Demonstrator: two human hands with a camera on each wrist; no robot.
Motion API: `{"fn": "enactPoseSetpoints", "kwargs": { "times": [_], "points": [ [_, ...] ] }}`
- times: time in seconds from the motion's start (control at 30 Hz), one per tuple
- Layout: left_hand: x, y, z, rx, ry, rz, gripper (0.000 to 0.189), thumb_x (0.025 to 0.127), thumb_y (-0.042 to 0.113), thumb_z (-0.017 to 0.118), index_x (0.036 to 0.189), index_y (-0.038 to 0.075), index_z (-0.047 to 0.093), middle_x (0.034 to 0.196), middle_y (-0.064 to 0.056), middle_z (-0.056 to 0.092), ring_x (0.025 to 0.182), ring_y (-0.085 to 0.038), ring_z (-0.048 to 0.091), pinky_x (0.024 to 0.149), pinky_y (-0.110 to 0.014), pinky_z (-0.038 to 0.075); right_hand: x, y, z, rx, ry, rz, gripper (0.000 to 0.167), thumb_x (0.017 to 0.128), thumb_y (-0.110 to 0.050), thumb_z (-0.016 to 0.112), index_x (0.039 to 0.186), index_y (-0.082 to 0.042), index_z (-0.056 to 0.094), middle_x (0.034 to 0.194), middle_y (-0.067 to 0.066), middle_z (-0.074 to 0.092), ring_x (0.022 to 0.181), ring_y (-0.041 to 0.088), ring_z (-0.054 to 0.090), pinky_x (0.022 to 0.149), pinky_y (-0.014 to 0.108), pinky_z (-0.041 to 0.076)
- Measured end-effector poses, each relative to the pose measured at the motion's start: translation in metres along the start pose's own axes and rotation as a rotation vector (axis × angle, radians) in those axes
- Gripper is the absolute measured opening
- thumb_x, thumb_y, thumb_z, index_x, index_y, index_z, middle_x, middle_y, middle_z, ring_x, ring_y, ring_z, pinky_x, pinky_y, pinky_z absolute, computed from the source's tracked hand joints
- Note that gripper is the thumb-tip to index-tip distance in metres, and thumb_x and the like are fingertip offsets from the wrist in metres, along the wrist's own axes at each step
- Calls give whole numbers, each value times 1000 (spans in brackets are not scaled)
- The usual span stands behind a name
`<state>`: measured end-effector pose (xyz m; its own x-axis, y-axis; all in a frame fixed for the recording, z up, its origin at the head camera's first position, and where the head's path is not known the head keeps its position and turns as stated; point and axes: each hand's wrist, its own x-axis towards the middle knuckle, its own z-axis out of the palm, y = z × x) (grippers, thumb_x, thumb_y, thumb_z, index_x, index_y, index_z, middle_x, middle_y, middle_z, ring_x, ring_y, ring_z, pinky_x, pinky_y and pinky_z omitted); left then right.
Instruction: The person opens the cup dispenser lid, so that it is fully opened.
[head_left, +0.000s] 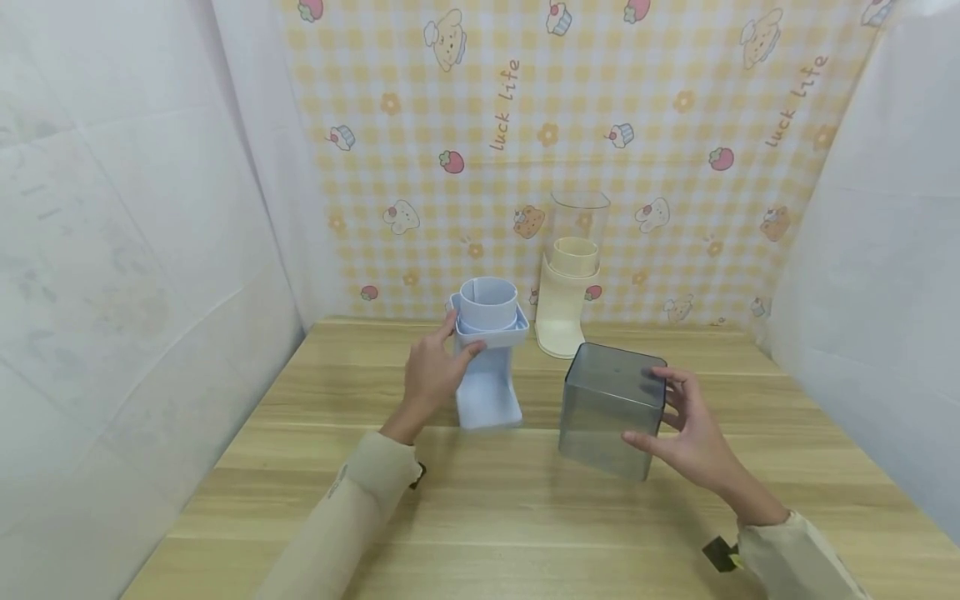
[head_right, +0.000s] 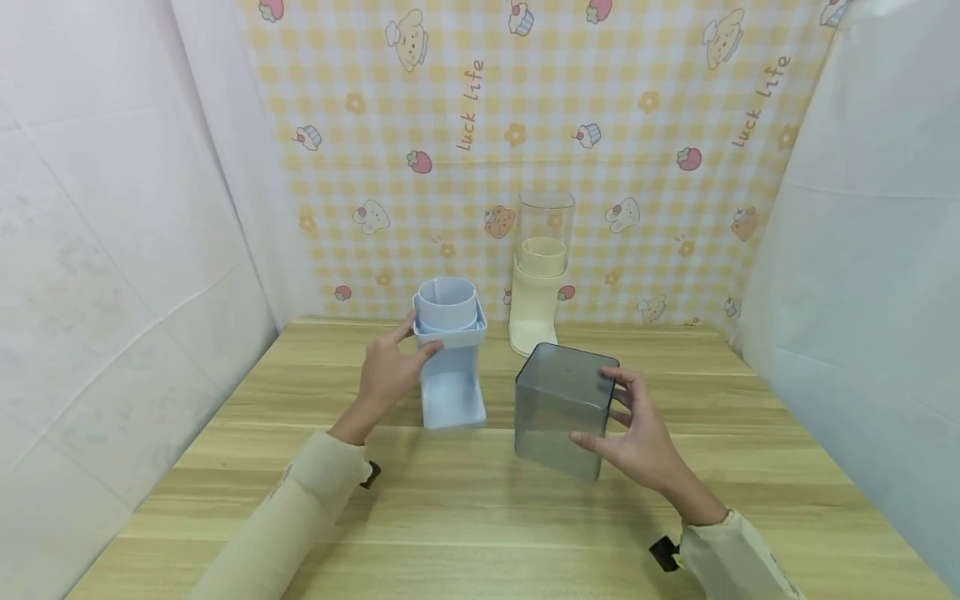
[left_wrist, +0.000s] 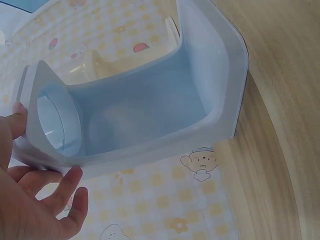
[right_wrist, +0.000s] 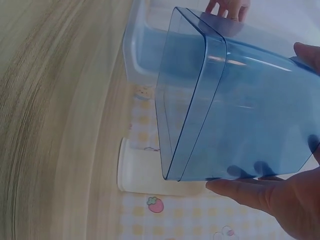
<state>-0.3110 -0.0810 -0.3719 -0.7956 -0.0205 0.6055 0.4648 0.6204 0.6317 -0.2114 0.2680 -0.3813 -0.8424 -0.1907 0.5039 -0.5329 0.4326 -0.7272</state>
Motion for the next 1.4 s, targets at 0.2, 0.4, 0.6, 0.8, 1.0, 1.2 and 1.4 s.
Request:
{"fn": "enactPoseSetpoints", "kwargs": {
  "times": [0.2, 0.4, 0.6, 0.8, 1.0, 1.2, 1.4],
  "points": [
    [7, -2, 4, 20, -18, -24, 74, 83, 41, 78, 140, 2, 53, 115, -19, 70, 86, -36, 70, 56, -38, 49, -1, 5, -2, -39, -15, 32, 87, 71, 1, 86, 138, 4, 30, 138, 21, 41, 113, -6, 48, 85, 13, 47],
    [18, -6, 7, 45, -41, -28, 71, 83, 41, 77, 139, 5, 54, 112, -18, 71, 69, -33, 64, 51, -30, 43, -1, 10, -4, -62, -3, 61, 89, 72, 0, 87, 140, 2, 30, 138, 21, 41, 114, -2, 48, 85, 13, 46],
    [29, -11, 11, 58, -51, -67, 69, 83, 42, 77, 139, 8, 56, 110, -16, 72, 93, -30, 68, 62, -38, 52, 1, 14, -6, -59, 3, 99, 89, 73, -2, 86, 140, 3, 28, 139, 23, 38, 120, 36, 50, 85, 12, 45],
    [38, -14, 14, 79, -47, -78, 66, 84, 39, 78, 140, 11, 57, 109, -15, 72, 98, -29, 68, 73, -44, 54, 3, 22, -10, -70, 1, 129, 87, 77, -5, 85, 141, 2, 27, 142, 25, 37, 124, 46, 47, 88, 17, 45],
    [46, -15, 16, 100, -66, -115, 66, 85, 41, 76, 142, 14, 55, 113, -13, 72, 99, -26, 68, 74, -44, 55, 5, 28, -14, -55, 5, 142, 87, 79, -4, 83, 143, 4, 23, 144, 29, 34, 125, 49, 45, 89, 20, 47],
    [54, -18, 18, 108, -62, -132, 66, 85, 41, 76, 142, 14, 55, 119, -11, 70, 96, -25, 69, 69, -41, 55, 6, 33, -15, -5, 25, 130, 85, 79, 1, 80, 141, 6, 22, 146, 30, 32, 125, 49, 43, 86, 7, 43],
    [61, -23, 20, 126, -55, -145, 66, 85, 41, 76, 142, 15, 55, 118, -11, 71, 94, -25, 69, 66, -39, 55, 9, 36, -17, -2, 30, 131, 85, 80, 1, 80, 141, 6, 23, 146, 29, 31, 125, 50, 43, 85, 7, 43]
  ]
}}
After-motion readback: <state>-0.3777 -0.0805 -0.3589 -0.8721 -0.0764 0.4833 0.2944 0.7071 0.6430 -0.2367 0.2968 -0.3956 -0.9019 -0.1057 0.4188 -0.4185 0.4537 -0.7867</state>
